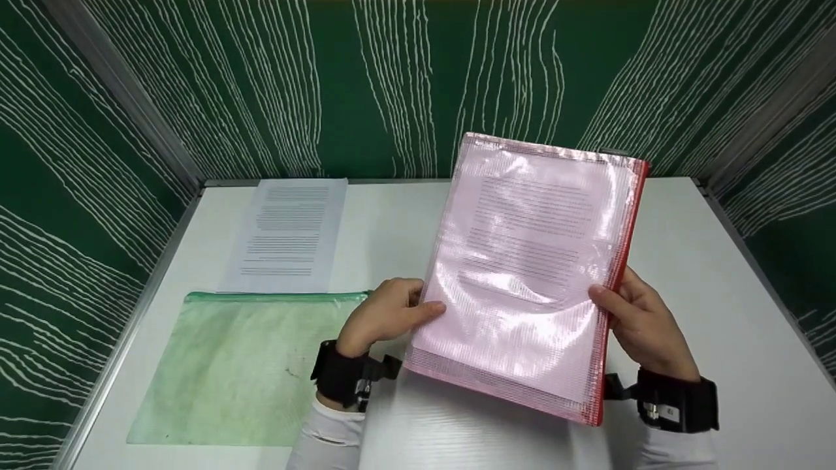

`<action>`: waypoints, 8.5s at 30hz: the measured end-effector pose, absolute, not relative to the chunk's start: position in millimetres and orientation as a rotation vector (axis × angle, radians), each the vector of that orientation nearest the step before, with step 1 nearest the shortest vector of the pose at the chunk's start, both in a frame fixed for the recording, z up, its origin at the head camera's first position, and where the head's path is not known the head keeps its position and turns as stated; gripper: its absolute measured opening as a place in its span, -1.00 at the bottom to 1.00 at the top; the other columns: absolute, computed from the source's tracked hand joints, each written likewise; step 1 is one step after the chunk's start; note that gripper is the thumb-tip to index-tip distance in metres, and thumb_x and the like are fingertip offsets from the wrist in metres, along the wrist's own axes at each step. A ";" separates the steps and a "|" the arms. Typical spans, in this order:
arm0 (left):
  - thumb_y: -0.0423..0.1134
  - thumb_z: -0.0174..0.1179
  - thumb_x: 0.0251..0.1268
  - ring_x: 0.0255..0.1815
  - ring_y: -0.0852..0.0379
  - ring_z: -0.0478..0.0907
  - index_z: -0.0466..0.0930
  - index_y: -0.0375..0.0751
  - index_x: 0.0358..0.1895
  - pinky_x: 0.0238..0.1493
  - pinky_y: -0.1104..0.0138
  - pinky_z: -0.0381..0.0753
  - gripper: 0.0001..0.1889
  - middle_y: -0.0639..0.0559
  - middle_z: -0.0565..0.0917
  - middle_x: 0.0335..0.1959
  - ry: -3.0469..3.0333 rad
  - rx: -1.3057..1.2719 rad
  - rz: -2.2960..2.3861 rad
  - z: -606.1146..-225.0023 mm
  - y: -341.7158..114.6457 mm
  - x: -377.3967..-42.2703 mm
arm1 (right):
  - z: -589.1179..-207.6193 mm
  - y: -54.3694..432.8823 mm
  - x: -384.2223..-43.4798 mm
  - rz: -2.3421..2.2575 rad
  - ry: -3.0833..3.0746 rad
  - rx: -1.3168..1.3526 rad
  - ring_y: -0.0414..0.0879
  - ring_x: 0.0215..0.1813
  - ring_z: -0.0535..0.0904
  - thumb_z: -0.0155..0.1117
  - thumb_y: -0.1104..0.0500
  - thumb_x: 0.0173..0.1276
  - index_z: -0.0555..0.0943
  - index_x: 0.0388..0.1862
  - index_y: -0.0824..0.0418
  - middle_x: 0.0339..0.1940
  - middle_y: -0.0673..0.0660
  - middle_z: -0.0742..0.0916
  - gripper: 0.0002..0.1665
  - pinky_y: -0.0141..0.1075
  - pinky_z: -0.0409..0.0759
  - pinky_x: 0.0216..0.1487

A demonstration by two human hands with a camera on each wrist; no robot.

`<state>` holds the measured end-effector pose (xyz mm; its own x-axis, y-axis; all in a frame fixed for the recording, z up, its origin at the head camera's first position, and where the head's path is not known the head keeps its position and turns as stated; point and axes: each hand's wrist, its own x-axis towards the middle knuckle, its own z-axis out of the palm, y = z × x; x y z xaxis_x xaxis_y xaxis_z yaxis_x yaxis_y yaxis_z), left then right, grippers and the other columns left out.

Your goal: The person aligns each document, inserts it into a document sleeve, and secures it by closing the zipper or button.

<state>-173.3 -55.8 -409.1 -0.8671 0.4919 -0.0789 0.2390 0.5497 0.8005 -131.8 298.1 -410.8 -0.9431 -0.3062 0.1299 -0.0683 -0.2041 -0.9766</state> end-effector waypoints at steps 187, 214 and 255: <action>-0.18 0.03 0.32 -0.20 0.12 0.49 0.51 -0.20 0.01 -0.23 0.34 0.47 -0.72 -0.04 0.54 -0.18 2.807 0.634 0.848 -437.4 -25.6 -163.3 | -443.8 266.5 -155.8 -1.101 2.879 0.282 -0.10 -0.54 0.57 -0.03 0.06 0.33 0.49 0.06 0.36 -0.55 0.17 0.69 -0.53 -0.29 0.43 -0.51; -0.46 0.24 -0.02 -0.23 -0.06 0.52 0.57 -0.33 -0.14 -0.22 0.16 0.51 -0.72 -0.10 0.55 -0.27 3.227 0.412 0.575 -450.1 -133.5 -177.5 | -466.6 53.6 -197.9 -1.120 2.826 -0.780 -0.18 -0.41 0.52 0.17 0.28 0.15 0.61 -0.12 0.31 -0.20 0.15 0.64 -0.71 -0.36 0.51 -0.36; -0.37 0.17 0.08 -0.28 -0.04 0.43 0.60 -0.22 -0.28 -0.30 0.15 0.32 -0.88 -0.02 0.46 -0.39 3.136 0.345 0.512 -475.5 -118.2 -185.9 | -490.6 28.8 -197.4 -0.931 2.838 -0.587 -0.13 -0.46 0.32 0.28 0.26 -0.13 0.42 -0.52 0.20 -0.49 0.04 0.42 -0.79 -0.34 0.30 -0.48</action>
